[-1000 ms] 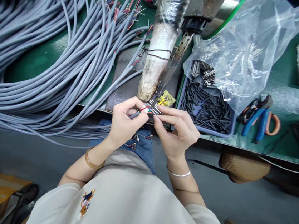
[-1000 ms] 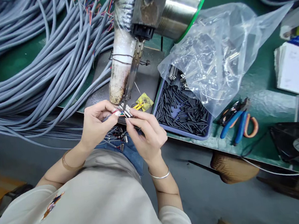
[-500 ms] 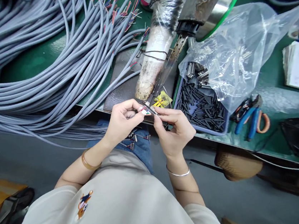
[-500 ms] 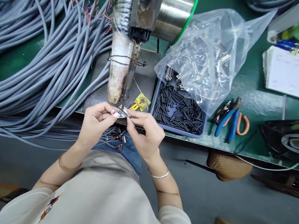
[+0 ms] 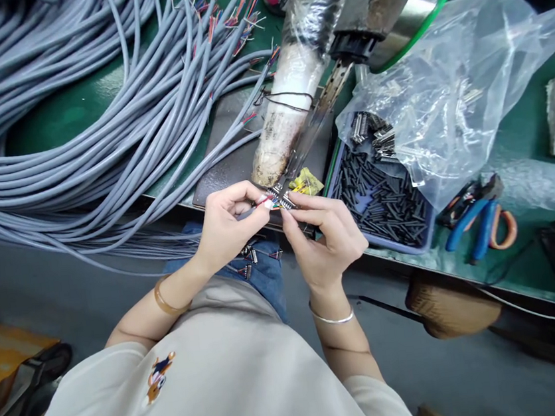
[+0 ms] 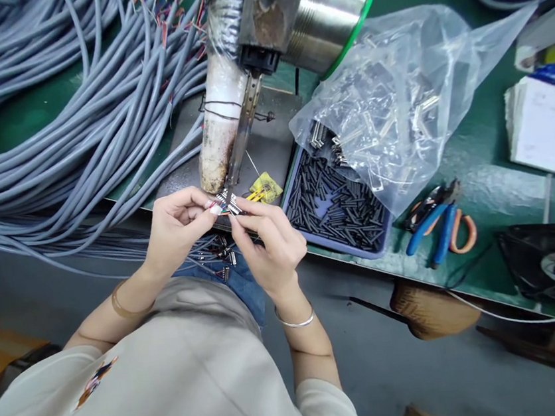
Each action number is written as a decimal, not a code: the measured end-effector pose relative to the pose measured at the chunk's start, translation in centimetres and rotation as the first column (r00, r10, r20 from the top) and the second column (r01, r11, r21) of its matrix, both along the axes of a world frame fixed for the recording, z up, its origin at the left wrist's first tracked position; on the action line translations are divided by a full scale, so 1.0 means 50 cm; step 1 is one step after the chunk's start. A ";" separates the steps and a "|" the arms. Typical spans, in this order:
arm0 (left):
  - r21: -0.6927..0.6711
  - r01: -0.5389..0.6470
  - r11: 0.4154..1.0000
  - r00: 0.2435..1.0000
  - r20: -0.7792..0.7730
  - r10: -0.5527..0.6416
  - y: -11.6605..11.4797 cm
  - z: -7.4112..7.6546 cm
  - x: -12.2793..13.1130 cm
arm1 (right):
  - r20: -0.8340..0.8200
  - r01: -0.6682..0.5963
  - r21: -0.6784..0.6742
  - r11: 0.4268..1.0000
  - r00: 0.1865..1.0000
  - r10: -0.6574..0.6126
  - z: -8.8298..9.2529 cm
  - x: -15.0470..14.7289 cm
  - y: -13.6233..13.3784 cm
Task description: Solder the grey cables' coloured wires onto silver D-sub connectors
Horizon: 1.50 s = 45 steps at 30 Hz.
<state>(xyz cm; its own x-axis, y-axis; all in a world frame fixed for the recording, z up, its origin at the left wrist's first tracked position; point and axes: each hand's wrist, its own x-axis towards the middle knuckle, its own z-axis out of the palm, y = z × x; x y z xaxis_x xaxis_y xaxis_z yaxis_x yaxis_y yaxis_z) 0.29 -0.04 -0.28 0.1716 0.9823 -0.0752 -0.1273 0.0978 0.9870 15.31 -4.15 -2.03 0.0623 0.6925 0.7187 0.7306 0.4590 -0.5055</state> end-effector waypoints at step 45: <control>-0.111 0.193 0.975 0.951 0.266 -0.158 -0.020 -0.009 -0.021 | -0.198 -0.090 -0.289 0.953 0.980 0.033 -0.002 -0.003 -0.035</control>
